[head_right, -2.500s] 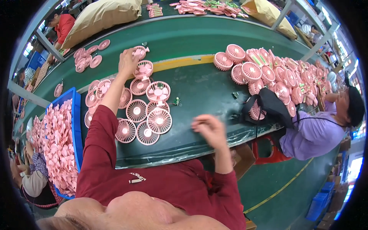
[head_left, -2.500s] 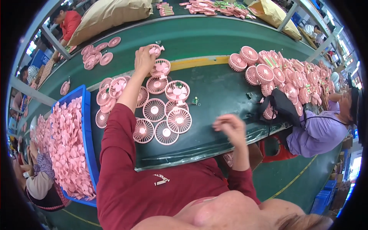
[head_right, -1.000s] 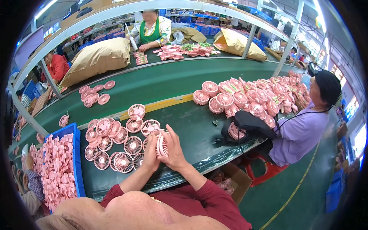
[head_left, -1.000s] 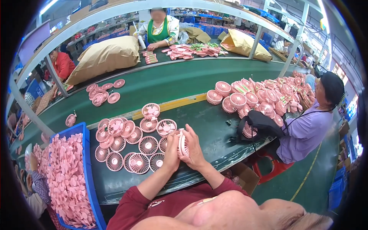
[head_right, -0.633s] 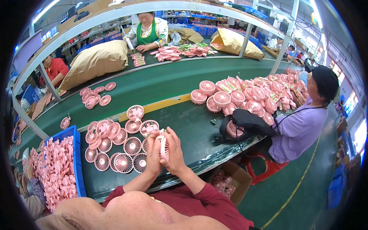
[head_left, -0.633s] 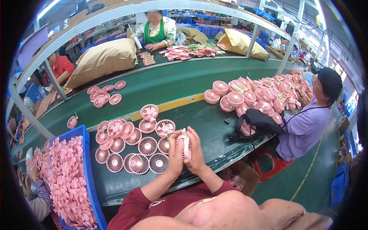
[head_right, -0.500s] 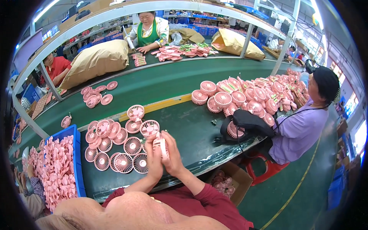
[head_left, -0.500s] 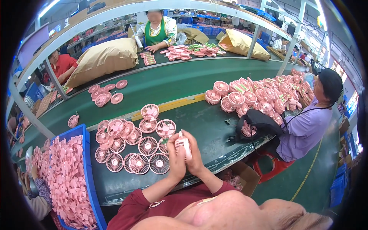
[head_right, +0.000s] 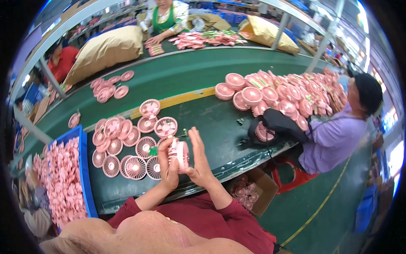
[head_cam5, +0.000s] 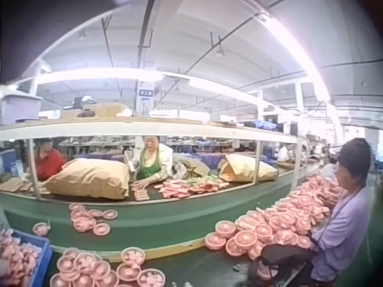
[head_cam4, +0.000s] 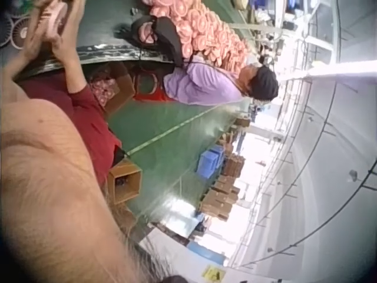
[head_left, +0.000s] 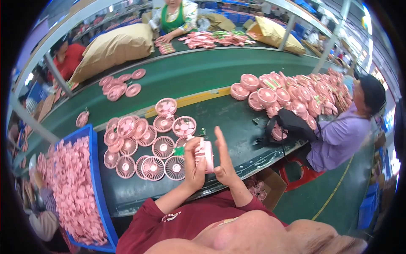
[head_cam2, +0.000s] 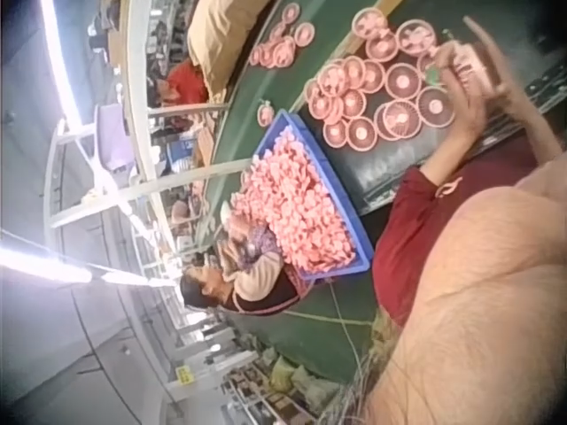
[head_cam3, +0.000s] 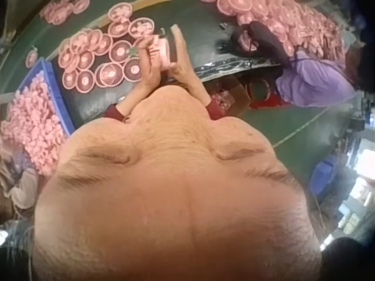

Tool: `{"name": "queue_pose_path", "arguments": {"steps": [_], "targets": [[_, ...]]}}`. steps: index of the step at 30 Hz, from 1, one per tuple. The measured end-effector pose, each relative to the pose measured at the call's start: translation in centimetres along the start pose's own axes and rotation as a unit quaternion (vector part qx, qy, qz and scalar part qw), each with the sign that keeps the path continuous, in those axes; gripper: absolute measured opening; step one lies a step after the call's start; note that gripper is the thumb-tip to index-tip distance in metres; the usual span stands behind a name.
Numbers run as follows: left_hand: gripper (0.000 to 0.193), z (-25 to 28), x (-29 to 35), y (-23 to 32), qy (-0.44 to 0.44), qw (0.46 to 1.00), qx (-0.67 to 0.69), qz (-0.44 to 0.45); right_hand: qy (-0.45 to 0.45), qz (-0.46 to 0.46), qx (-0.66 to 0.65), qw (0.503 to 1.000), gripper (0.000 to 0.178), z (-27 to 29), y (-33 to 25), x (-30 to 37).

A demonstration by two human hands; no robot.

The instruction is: The person assembles small portable fans by attaching the grilles and covers together over the fan blades by hand, then placing the assembled fans into a box.

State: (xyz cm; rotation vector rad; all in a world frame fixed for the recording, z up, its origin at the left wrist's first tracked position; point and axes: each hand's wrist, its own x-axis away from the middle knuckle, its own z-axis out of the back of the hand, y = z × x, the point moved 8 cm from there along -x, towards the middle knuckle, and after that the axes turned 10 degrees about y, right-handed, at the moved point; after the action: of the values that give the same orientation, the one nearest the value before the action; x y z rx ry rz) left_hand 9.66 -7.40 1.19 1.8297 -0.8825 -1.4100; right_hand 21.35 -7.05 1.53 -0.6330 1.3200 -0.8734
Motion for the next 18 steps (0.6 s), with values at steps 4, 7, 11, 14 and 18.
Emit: {"name": "queue_pose_path", "arguments": {"steps": [4, 7, 11, 14, 18], "targets": [[0.045, -1.1, 0.8, -1.3, 0.025, 0.99, 0.071, 0.115, 0.035, -0.062, -0.055, 0.996, 0.114, -1.1, 0.4, 1.2], [0.043, -1.4, 1.3, -0.7, -0.006, 0.995, 0.075, 0.062, 0.075, -0.023, -0.12, 0.99, 0.123, -1.3, 0.1, 1.9], [0.042, -1.7, 2.2, -1.0, 0.024, 0.991, 0.097, 0.088, 0.116, -0.064, -0.144, 0.981, 0.098, -1.7, -0.3, 2.9], [0.037, -2.0, 2.2, -0.6, 0.034, 0.998, 0.042, 0.009, 0.157, -0.116, -0.175, 0.965, 0.073, -0.7, 0.5, 3.2], [0.037, -3.5, 1.4, -1.0, -0.006, 1.0, 0.027, -0.002, 0.156, -0.105, -0.164, 0.968, 0.07, 0.8, 1.4, 2.7]]}}
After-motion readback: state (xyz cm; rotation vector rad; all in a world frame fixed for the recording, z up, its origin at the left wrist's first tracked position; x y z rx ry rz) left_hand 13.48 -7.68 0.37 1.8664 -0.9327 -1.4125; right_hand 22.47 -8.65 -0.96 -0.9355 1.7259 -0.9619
